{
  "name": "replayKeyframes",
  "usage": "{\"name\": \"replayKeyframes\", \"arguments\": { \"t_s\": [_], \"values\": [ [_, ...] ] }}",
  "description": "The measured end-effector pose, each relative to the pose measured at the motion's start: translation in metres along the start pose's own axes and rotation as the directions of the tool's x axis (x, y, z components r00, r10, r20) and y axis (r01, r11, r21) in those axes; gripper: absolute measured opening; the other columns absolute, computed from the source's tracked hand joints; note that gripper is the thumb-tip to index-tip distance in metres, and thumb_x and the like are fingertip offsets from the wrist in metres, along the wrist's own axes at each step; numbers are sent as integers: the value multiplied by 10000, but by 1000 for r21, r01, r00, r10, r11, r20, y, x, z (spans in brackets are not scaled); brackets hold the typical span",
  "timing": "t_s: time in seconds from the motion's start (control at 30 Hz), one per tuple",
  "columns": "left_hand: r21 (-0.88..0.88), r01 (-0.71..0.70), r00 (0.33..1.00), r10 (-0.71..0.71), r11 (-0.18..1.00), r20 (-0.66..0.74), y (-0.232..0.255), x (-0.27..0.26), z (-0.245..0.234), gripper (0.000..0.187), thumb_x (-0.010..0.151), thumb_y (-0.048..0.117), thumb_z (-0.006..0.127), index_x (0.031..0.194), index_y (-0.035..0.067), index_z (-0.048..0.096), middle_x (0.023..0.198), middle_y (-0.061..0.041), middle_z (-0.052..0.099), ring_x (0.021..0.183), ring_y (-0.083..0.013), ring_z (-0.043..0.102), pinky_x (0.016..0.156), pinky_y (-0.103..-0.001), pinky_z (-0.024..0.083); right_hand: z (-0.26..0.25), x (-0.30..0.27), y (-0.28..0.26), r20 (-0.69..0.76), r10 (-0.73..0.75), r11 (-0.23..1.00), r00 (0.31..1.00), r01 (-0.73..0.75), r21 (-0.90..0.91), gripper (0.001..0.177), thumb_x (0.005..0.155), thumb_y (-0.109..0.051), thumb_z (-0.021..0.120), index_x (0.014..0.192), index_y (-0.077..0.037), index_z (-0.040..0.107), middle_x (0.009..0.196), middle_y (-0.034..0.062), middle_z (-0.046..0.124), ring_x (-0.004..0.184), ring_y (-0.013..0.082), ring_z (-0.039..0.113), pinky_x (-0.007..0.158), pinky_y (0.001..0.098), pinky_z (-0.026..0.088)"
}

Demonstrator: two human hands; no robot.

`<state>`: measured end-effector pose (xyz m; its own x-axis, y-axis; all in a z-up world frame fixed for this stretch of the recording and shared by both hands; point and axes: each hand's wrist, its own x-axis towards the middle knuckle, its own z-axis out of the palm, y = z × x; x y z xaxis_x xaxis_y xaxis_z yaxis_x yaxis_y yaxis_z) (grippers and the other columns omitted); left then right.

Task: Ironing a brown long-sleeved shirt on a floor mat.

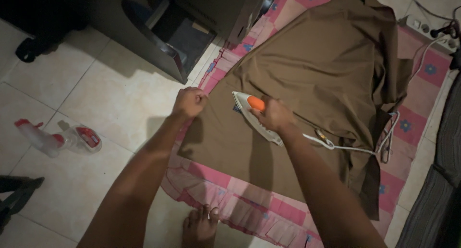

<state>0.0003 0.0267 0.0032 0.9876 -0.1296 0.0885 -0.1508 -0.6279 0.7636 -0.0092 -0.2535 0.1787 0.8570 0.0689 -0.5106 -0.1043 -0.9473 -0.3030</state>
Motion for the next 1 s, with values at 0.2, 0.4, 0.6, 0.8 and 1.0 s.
{"name": "replayKeyframes", "arguments": {
  "t_s": [0.2,0.4,0.6,0.8,1.0],
  "values": [
    [-49,-104,987,98,993,-124,-5,-1,3,191,869,111,678,725,6,610,719,-159,640,672,-337,626,637,-428,500,15,16,16,-37,-127,975,991,118,-186,552,868,-562,711,1218,-137,668,1071,186,736,1024,388,698,886,518,539],
    [-31,-71,989,66,997,-134,1,-4,2,247,880,105,677,703,-19,557,694,-192,586,650,-372,579,616,-462,463,14,13,16,-40,-160,975,986,152,-159,563,862,-564,702,1263,-171,676,1088,163,742,1038,378,695,896,526,532],
    [-76,-114,987,103,991,-127,12,-5,-7,247,885,100,666,702,-22,553,696,-204,578,654,-386,577,611,-461,447,15,15,18,-44,-172,977,984,165,-136,575,836,-543,736,1257,-156,679,1074,181,743,1024,385,696,897,514,533],
    [-68,-130,984,121,989,-129,6,-6,0,253,893,121,674,711,-12,561,708,-202,587,676,-381,593,628,-457,468,28,19,30,29,-197,969,980,199,-145,575,834,-548,725,1261,-165,686,1101,192,744,1045,379,711,914,486,564],
    [-69,-64,994,58,996,-97,-5,-6,6,181,870,135,664,749,4,630,711,-182,612,657,-361,613,627,-445,495,59,-24,58,161,-252,934,954,284,-217,613,839,-551,728,1294,-150,638,1163,186,719,1088,393,675,937,516,531]
  ]
}}
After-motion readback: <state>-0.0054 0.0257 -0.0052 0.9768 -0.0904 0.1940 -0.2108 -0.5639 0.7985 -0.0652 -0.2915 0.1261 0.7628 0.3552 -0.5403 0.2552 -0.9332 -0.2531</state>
